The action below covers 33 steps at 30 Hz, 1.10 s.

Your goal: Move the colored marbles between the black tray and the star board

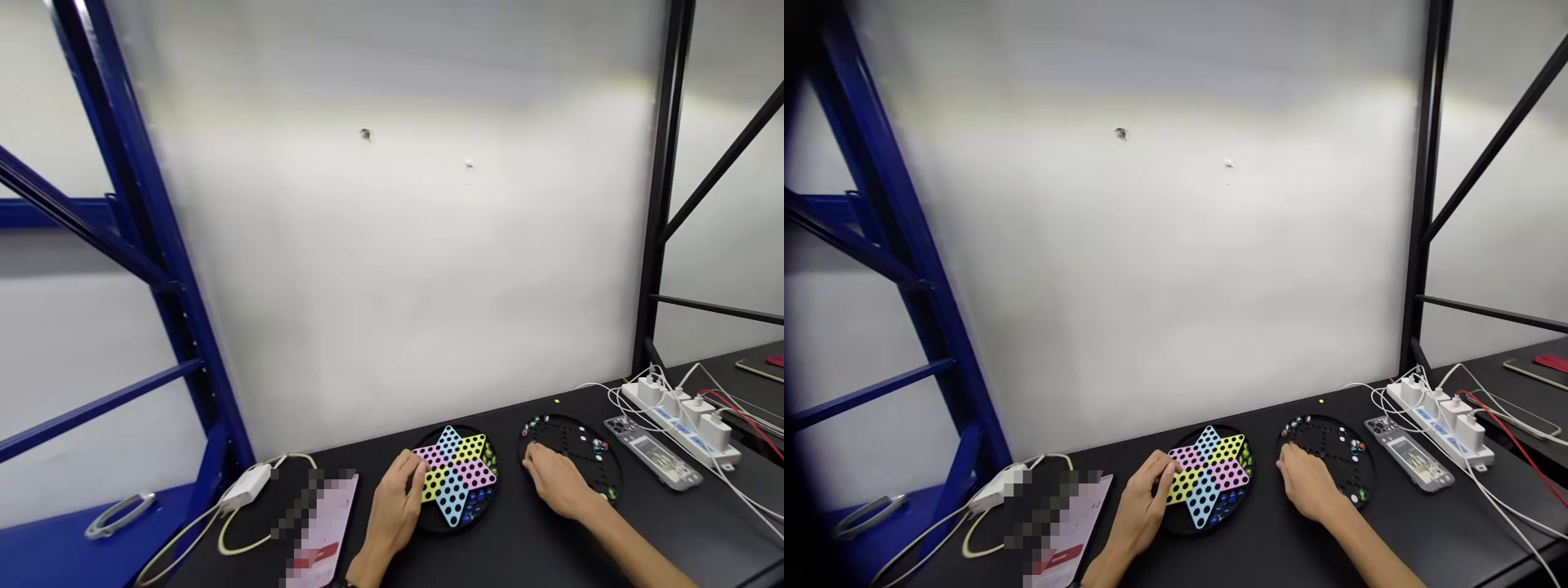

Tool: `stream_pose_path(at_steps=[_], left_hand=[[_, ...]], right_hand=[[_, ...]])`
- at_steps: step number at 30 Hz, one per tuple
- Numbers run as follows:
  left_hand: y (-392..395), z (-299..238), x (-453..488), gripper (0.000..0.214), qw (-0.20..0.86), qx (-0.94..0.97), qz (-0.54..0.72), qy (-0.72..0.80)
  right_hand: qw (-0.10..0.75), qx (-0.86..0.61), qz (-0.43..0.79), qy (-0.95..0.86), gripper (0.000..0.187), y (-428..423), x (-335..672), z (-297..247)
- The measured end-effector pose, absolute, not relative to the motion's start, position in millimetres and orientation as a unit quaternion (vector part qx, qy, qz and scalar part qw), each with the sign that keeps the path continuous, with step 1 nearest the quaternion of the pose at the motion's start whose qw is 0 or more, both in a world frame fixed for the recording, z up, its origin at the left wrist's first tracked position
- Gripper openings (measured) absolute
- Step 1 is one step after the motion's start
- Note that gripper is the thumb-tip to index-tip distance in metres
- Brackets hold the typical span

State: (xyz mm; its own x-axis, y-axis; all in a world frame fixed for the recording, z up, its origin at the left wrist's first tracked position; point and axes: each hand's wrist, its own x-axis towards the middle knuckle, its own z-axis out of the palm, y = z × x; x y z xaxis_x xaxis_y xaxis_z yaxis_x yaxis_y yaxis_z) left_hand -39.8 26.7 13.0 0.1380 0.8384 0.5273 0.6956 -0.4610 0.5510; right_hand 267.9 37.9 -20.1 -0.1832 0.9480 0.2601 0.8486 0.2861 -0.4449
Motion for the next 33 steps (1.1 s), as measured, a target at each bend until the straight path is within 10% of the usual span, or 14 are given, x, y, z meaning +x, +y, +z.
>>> stream_pose_path(at_steps=[4, 7, 23, 33], left_hand=[[26.5, 12.2, -40.2, 0.04, 0.081, 0.751, 0.414, 0.508], [26.7, 11.3, -40.3, 0.041, 0.078, 0.755, 0.412, 0.504], [26.8, 11.7, -38.3, 0.042, 0.087, 0.758, 0.405, 0.504], [28.3, 9.1, -40.4, 0.041, 0.079, 0.758, 0.407, 0.504]], right_hand=[[0.527, -0.542, 0.406, -0.513, 0.035, 46.9, 287.3, 3.5], [0.586, -0.471, 0.537, -0.381, 0.037, 45.0, 304.8, 14.6], [0.148, -0.559, -0.08, -0.812, 0.029, -17.9, 326.1, -44.5], [0.559, -0.533, 0.478, -0.417, 0.042, 4.9, 343.3, 5.4]])
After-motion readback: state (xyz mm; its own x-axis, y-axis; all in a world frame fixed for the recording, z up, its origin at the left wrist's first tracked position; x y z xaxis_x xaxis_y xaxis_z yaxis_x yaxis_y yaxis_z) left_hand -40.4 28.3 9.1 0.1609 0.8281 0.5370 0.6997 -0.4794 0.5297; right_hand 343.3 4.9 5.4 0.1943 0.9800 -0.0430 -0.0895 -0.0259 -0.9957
